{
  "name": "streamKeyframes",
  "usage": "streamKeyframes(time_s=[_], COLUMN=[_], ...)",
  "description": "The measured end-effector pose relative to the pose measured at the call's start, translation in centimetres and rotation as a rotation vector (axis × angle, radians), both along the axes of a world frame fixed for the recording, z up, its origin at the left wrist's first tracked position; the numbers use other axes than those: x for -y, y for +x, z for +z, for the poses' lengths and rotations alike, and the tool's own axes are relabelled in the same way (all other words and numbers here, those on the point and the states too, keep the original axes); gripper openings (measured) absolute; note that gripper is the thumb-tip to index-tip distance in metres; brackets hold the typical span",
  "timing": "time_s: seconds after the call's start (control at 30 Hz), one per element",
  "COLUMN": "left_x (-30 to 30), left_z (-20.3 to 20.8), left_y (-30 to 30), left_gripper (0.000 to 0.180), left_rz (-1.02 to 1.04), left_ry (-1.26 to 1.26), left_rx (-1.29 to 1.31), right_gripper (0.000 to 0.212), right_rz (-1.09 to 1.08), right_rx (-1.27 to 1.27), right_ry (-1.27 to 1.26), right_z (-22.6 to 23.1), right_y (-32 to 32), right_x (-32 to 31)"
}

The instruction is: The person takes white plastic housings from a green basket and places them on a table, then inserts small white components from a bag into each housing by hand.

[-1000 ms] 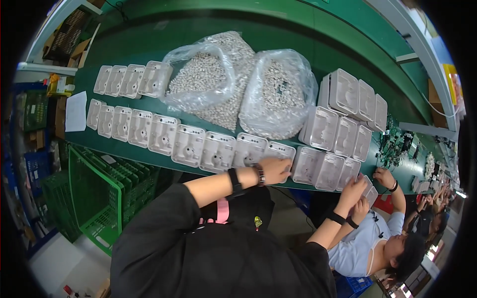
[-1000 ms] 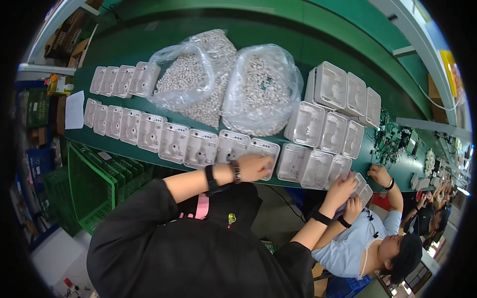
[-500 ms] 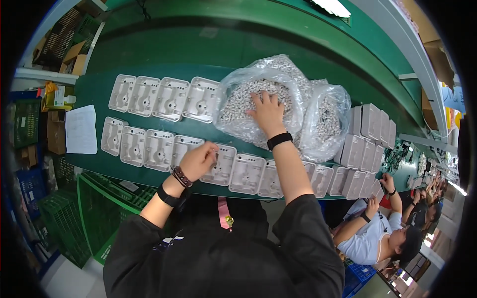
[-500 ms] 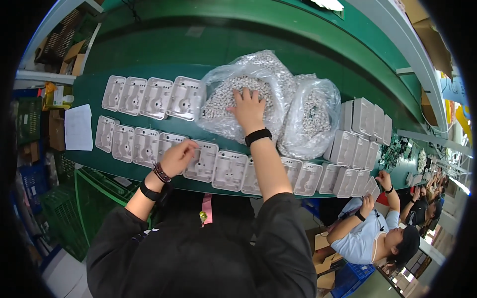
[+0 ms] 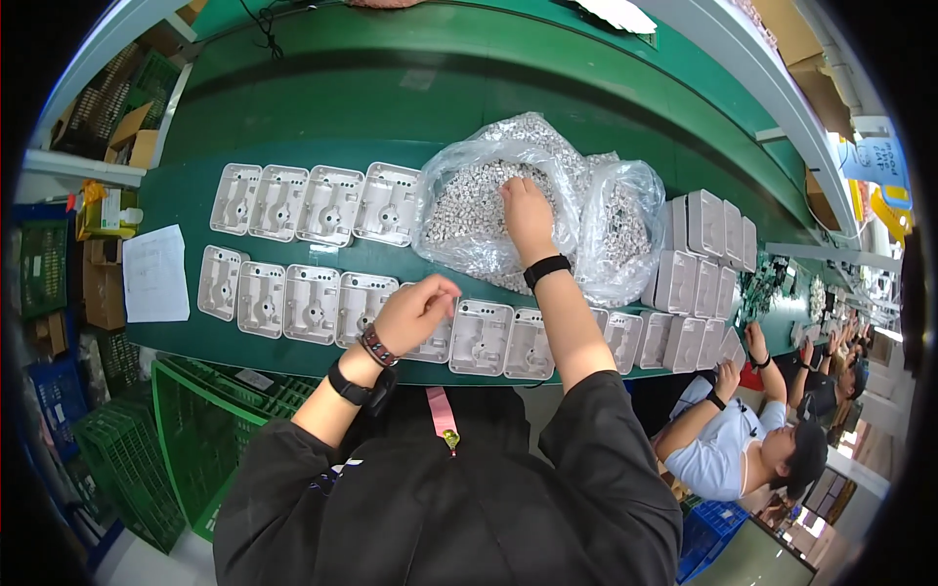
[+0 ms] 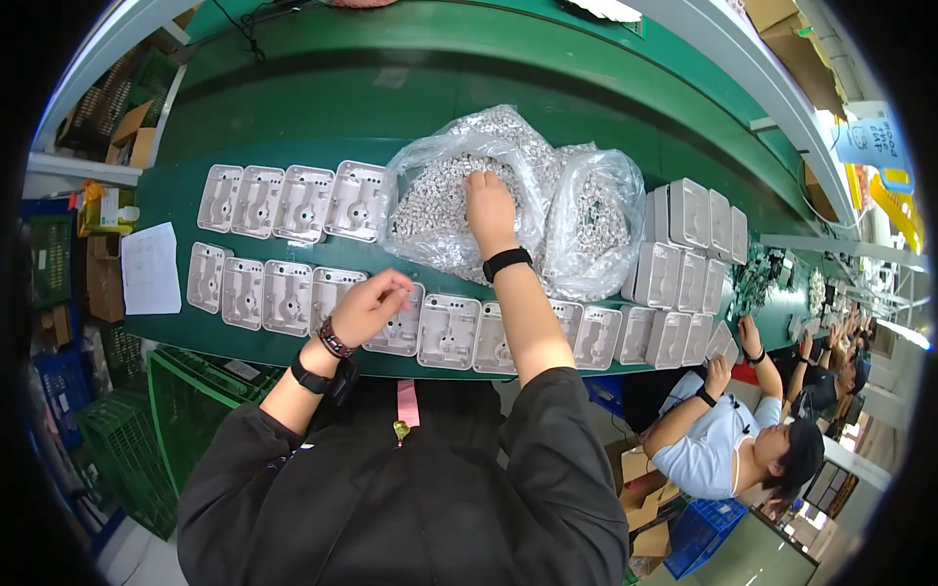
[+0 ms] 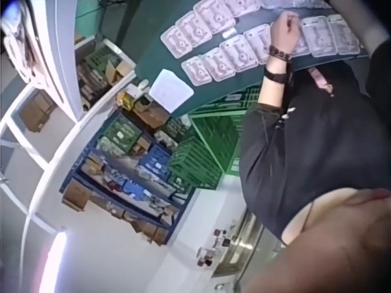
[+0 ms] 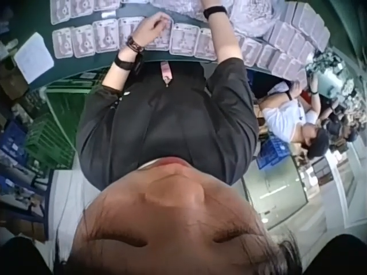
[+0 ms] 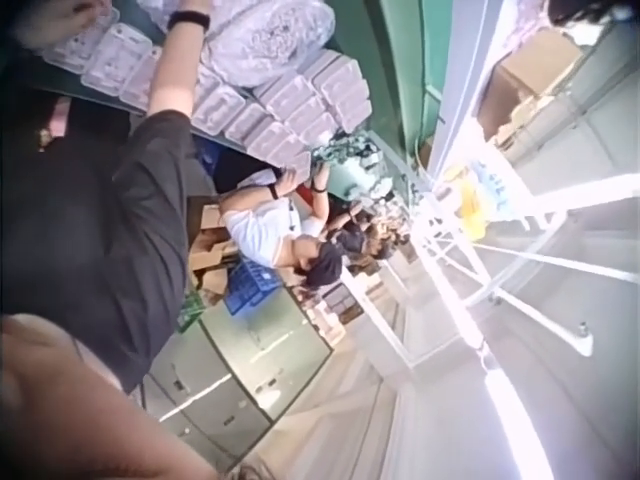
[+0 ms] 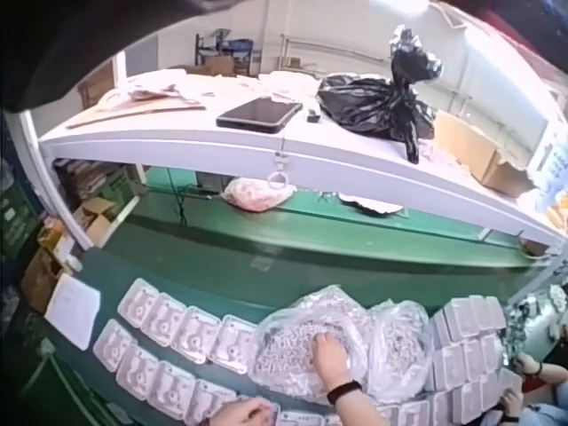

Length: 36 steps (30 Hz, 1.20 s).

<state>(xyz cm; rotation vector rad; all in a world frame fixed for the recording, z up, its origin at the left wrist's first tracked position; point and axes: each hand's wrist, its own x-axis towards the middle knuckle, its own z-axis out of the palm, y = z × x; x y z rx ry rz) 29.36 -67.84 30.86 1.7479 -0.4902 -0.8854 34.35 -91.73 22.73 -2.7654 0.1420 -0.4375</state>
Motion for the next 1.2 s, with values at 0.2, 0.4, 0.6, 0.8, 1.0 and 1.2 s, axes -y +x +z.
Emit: streamKeyframes(time_s=[0.2, 0.4, 0.6, 0.8, 1.0, 1.2], left_x=[6.1, 11.5, 16.1, 19.5, 23.1, 22.6], left_z=[-0.8, 5.6, 2.7, 0.3, 1.0, -1.6], left_y=[-0.1, -5.2, -8.6, -11.0, -13.0, -12.7], left_gripper=[0.026, 0.033, 0.027, 0.023, 0.021, 0.02], left_rz=[0.661, 0.495, 0.351, 0.377, 0.615, 0.045], left_ry=[-0.71, -0.757, -0.815, -0.763, -0.54, -1.026], left_rx=[-0.835, -1.262, -1.523, -1.593, -1.437, -1.562], right_gripper=[0.009, 0.004, 0.008, 0.011, 0.014, 0.016], right_rz=[-0.069, -0.008, 0.074, 0.093, 0.022, -0.232], right_rx=[0.044, 0.252, 0.491, 0.458, 0.554, 0.581], right_ry=[0.384, 0.348, 0.195, 0.586, 0.779, 1.563], right_z=[7.7, 12.6, 14.4, 11.8, 11.2, 11.8], right_y=[-4.7, -13.8, -19.0, -21.5, -23.3, -23.9], right_x=[-5.0, -4.9, -0.3, 2.9, 4.8, 5.8])
